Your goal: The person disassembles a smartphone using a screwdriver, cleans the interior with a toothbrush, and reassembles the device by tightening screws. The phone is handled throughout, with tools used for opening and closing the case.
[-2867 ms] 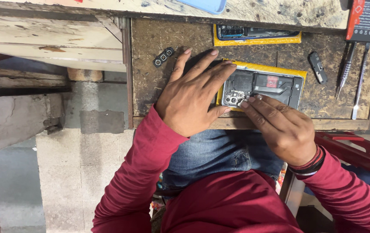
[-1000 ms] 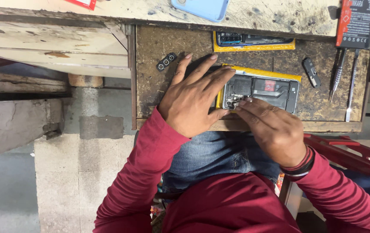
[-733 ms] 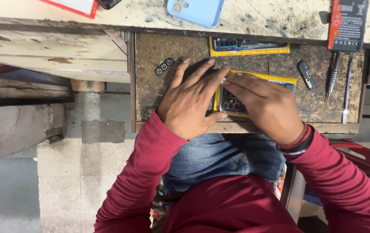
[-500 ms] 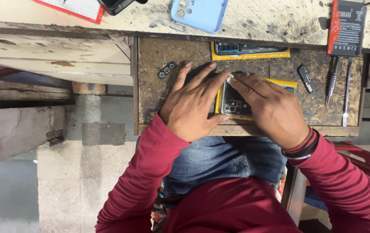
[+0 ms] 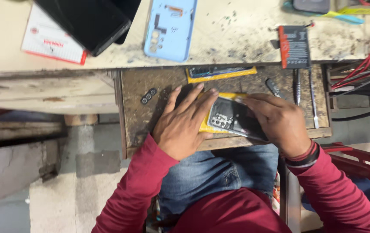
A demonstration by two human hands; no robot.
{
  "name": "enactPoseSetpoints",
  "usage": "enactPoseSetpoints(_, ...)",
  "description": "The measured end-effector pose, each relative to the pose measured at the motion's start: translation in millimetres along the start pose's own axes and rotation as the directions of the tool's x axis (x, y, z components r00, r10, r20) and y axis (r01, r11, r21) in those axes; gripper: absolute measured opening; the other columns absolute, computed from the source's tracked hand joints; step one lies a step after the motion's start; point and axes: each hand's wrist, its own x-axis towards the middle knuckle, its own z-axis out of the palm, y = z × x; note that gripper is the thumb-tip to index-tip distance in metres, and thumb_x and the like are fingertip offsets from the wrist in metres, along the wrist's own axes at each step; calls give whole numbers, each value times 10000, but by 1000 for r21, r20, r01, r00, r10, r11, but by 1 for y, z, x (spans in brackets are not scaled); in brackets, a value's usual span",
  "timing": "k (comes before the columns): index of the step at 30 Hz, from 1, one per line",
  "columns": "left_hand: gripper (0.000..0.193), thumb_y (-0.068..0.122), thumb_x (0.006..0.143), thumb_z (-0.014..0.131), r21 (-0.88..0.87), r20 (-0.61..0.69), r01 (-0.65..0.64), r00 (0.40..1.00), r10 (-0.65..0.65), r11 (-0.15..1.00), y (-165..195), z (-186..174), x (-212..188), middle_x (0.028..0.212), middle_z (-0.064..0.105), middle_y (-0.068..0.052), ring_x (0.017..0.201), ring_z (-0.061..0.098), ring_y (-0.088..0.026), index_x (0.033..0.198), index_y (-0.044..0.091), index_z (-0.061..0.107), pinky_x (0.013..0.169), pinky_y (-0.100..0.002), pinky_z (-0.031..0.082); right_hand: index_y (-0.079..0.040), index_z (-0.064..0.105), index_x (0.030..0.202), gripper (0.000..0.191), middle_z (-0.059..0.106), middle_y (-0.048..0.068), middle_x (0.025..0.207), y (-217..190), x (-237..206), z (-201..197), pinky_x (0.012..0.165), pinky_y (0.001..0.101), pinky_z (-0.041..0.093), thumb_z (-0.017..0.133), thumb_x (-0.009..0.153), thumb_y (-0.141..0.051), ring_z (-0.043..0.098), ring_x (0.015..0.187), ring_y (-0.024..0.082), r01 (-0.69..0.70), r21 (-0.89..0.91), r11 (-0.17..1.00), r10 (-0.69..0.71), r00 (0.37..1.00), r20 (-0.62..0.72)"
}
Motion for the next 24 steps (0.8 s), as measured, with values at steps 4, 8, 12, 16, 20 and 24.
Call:
enactPoseSetpoints(4, 976, 380, 736, 834, -88, -1, -42, 999, 42, 995, 6, 2, 14, 1530, 481, -115, 1515, 310, -291, 1519, 36, 365, 1234, -567, 175, -132, 766, 1143, 160, 759, 57, 1125, 23, -13, -22, 758, 370, 584, 672, 1020, -90, 745, 899, 269, -238, -86, 968, 233, 970, -64)
enactPoseSetpoints(8, 951, 365, 713, 845, -71, 7, -54, 998, 55, 996, 7, 2, 23, 1467, 552, -130, 1484, 376, -285, 1489, 24, 413, 1222, -572, 188, -130, 772, 1234, 246, 749, 79, 1211, 49, -22, -43, 781, 402, 574, 705, 1003, -81, 723, 927, 323, -293, -284, 913, 267, 955, -127)
enactPoseSetpoints(12, 887, 341, 707, 860, -94, 13, -48, 999, 49, 994, 9, 0, 25, 1407, 589, -160, 1435, 447, -291, 1445, 34, 474, 1206, -582, 190, -124, 744, 1221, 196, 728, 71, 1252, 48, -38, -49, 882, 399, 583, 745, 1025, -134, 722, 1008, 303, -301, -243, 922, 247, 942, -229)
enactPoseSetpoints(16, 903, 344, 657, 896, -112, -6, -58, 998, 58, 992, 11, -5, 28, 1339, 611, -185, 1363, 496, -318, 1399, 26, 492, 1210, -592, 183, -133, 724, 1222, 416, 701, 101, 1258, 31, -44, -47, 885, 429, 553, 791, 836, -272, 687, 1076, 327, -129, -6, 992, 129, 992, -1)
enactPoseSetpoints(20, 919, 362, 627, 923, -154, -7, -28, 1000, 27, 988, 15, -12, 33, 1280, 646, -176, 1261, 569, -334, 1376, 34, 503, 1215, -589, 206, -92, 671, 1265, 626, 657, 134, 1296, 22, -45, -42, 1006, 499, 474, 808, 727, -381, 602, 1203, 360, 130, 81, 988, -135, 989, 56)
enactPoseSetpoints(24, 915, 362, 614, 932, -221, -34, -20, 999, 12, 975, 25, -17, 35, 1194, 690, -145, 1151, 650, -331, 1365, 45, 516, 1203, -595, 265, -93, 689, 1244, 572, 687, 114, 1260, 24, -50, -38, 1018, 494, 482, 794, 713, -279, 633, 1179, 332, 146, 5, 989, -146, 989, -4)
